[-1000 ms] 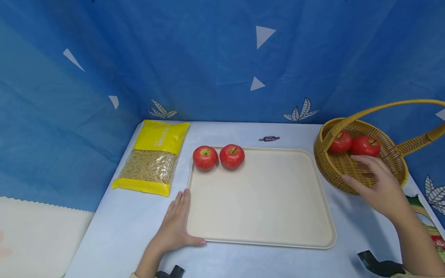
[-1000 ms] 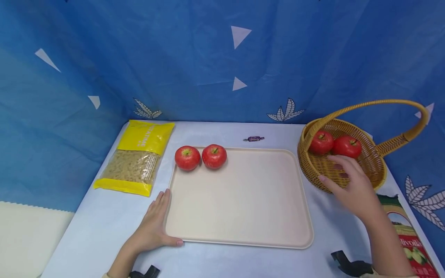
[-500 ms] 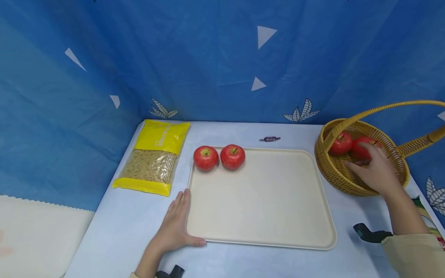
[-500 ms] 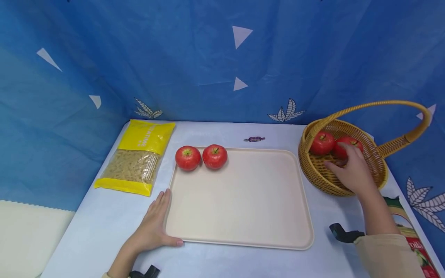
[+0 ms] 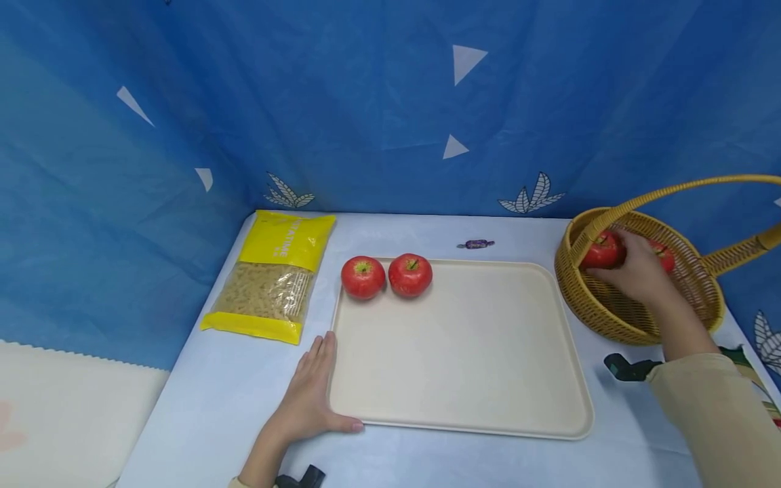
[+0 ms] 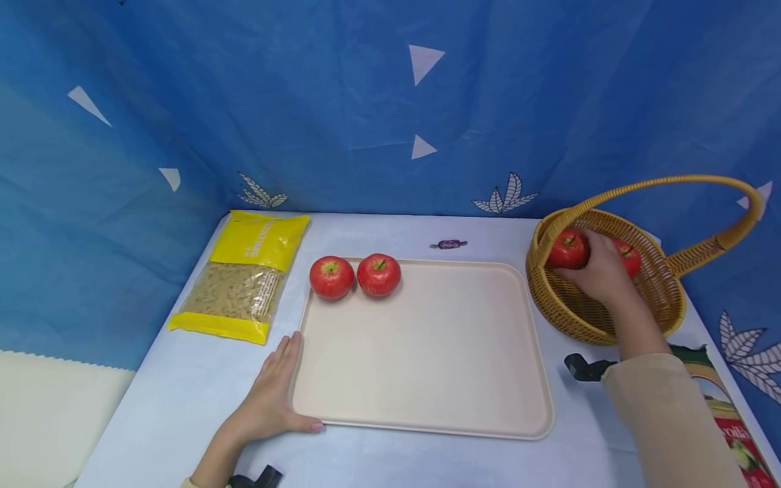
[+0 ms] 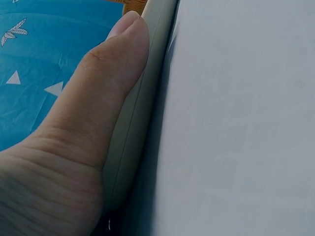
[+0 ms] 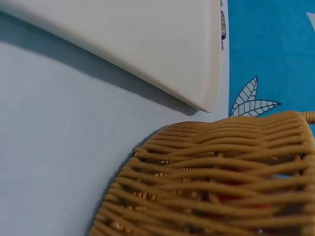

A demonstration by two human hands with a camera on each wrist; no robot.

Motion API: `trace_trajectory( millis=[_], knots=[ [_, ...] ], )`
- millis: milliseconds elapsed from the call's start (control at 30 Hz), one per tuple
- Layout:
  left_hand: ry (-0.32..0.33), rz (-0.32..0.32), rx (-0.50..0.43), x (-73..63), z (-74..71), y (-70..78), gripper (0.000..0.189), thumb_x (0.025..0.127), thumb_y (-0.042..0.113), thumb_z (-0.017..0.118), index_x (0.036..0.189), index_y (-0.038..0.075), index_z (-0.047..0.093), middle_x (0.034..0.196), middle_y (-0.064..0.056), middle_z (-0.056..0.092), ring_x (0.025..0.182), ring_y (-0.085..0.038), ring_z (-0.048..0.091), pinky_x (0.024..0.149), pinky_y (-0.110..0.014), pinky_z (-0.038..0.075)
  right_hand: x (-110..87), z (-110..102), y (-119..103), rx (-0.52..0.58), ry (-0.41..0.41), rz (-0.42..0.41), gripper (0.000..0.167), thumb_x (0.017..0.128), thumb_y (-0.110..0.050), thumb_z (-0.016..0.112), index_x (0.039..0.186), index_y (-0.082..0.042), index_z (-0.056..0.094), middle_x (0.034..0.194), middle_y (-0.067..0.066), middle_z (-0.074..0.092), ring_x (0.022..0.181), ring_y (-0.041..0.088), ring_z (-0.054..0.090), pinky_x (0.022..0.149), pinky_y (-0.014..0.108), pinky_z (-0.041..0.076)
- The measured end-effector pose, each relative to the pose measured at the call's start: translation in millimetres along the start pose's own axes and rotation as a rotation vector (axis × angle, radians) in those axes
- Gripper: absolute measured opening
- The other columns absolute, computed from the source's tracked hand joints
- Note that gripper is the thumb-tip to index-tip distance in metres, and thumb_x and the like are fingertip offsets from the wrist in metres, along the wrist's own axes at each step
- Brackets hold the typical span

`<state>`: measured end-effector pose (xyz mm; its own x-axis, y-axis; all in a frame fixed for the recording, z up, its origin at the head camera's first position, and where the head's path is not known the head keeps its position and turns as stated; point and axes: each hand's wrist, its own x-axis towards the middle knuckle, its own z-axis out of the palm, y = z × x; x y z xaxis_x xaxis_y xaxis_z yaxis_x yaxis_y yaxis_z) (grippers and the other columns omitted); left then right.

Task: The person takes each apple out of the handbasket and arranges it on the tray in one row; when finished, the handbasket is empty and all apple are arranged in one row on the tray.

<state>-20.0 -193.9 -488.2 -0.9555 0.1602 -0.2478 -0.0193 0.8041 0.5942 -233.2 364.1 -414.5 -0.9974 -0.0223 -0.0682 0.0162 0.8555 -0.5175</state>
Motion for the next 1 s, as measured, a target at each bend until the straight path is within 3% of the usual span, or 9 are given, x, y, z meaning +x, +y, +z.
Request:
trace_trajectory(
  millis=[267, 867, 1000],
  knots=[
    [-0.004, -0.001, 0.004, 0.1, -0.3, 0.8, 0.164, 0.041, 0.083, 0.08, 0.159, 0.011, -0.008, 0.168, -0.008, -0.006, 0.156, -0.029, -0.007, 0.126, -0.052, 0.001, 12.8, 6, -3, -0.053, -0.003, -0.007, 0.108, 0.08, -0.031, 0.082, 0.157, 0.0, 0.013, 0.144, 0.039, 0.029, 0.126, 0.057, 0.032, 0.098, 0.078, 0.035],
    [-0.024, -0.029, -0.001, -0.4, -2.2, 3.4, 0.165, 0.041, 0.08, 0.083, 0.159, 0.011, -0.008, 0.168, -0.009, -0.007, 0.156, -0.029, -0.009, 0.126, -0.051, -0.001, 4.9, 8, -8, -0.102, -0.036, 0.104, 0.117, 0.077, -0.047, 0.082, 0.159, -0.006, 0.009, 0.144, 0.034, 0.014, 0.115, 0.06, 0.034, 0.093, 0.077, 0.041],
    [-0.017, -0.024, 0.0, -0.4, -1.7, 3.0, 0.165, 0.04, 0.081, 0.082, 0.159, 0.011, -0.008, 0.168, -0.009, -0.007, 0.156, -0.029, -0.008, 0.126, -0.051, -0.001, 3.1, 7, -9, -0.121, -0.039, 0.068, 0.114, 0.075, -0.049, 0.083, 0.156, -0.001, 0.017, 0.141, 0.034, 0.025, 0.115, 0.056, 0.038, 0.093, 0.076, 0.041]
  ],
)
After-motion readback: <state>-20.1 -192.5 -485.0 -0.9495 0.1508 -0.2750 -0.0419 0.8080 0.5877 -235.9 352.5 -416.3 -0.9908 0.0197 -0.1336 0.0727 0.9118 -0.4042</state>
